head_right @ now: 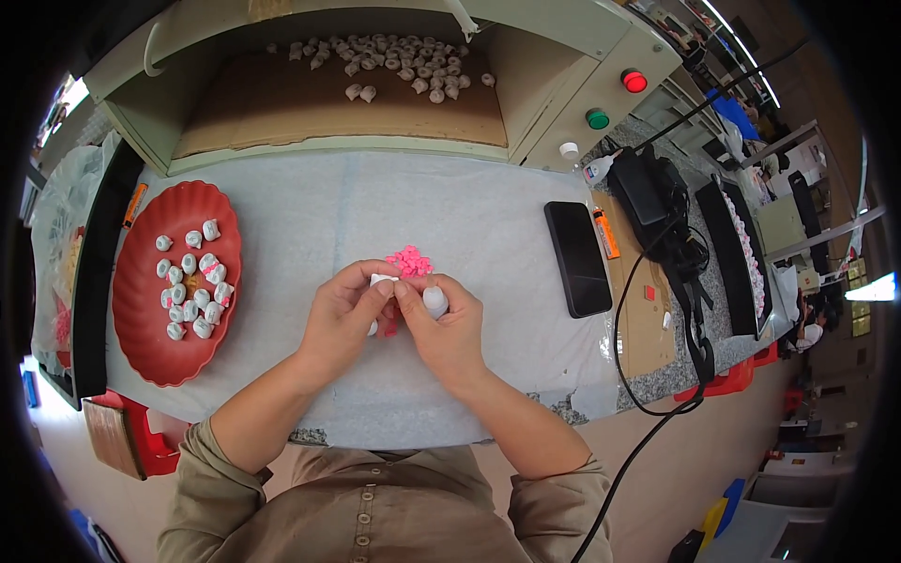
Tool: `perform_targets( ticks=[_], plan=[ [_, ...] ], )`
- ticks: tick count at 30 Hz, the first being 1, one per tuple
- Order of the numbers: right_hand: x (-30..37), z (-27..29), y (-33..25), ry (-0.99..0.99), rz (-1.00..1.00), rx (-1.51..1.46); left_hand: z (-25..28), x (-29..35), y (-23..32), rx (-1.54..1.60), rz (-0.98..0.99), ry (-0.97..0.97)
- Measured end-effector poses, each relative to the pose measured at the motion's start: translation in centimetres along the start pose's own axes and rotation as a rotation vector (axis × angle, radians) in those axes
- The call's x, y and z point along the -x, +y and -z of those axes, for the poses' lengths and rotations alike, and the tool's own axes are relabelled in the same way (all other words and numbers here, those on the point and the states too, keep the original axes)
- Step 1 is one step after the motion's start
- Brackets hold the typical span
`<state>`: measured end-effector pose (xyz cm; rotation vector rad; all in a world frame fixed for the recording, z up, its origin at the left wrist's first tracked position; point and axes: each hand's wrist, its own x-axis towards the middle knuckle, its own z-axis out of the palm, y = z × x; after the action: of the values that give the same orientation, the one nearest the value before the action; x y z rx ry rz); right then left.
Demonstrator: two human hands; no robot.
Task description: Applying glue to small white plastic components and attaching them to a pink structure as part of toy assembly.
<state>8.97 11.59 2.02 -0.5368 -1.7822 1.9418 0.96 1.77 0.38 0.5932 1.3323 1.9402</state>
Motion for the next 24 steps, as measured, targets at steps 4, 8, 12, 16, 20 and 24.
perform_targets(
  ticks=[4,8,12,16,20,24],
  plan=[
    [-0.2,0.2,-0.6,-0.011,-0.028,0.012,0.4,0.0,0.0,0.051,0.051,-0.044],
    [-0.6,1.0,-0.1,-0.049,-0.02,-0.048,0.2,0.0,0.3,0.061,0.067,-0.076],
    [-0.6,1.3,-0.5,-0.102,-0.013,-0.092,0.1,0.1,0.3,0.061,0.045,-0.097],
    [-0.8,1.5,-0.5,-0.126,0.017,-0.011,0.2,0.0,0.5,0.064,0.044,-0.097],
    [-0.8,1.3,0.5,-0.141,0.044,-0.043,0.1,0.1,0.4,0.084,0.014,-0.09],
    [-0.6,1.1,0.6,-0.126,0.02,-0.129,0.0,0.2,0.7,0.092,0.036,-0.038]
  ],
)
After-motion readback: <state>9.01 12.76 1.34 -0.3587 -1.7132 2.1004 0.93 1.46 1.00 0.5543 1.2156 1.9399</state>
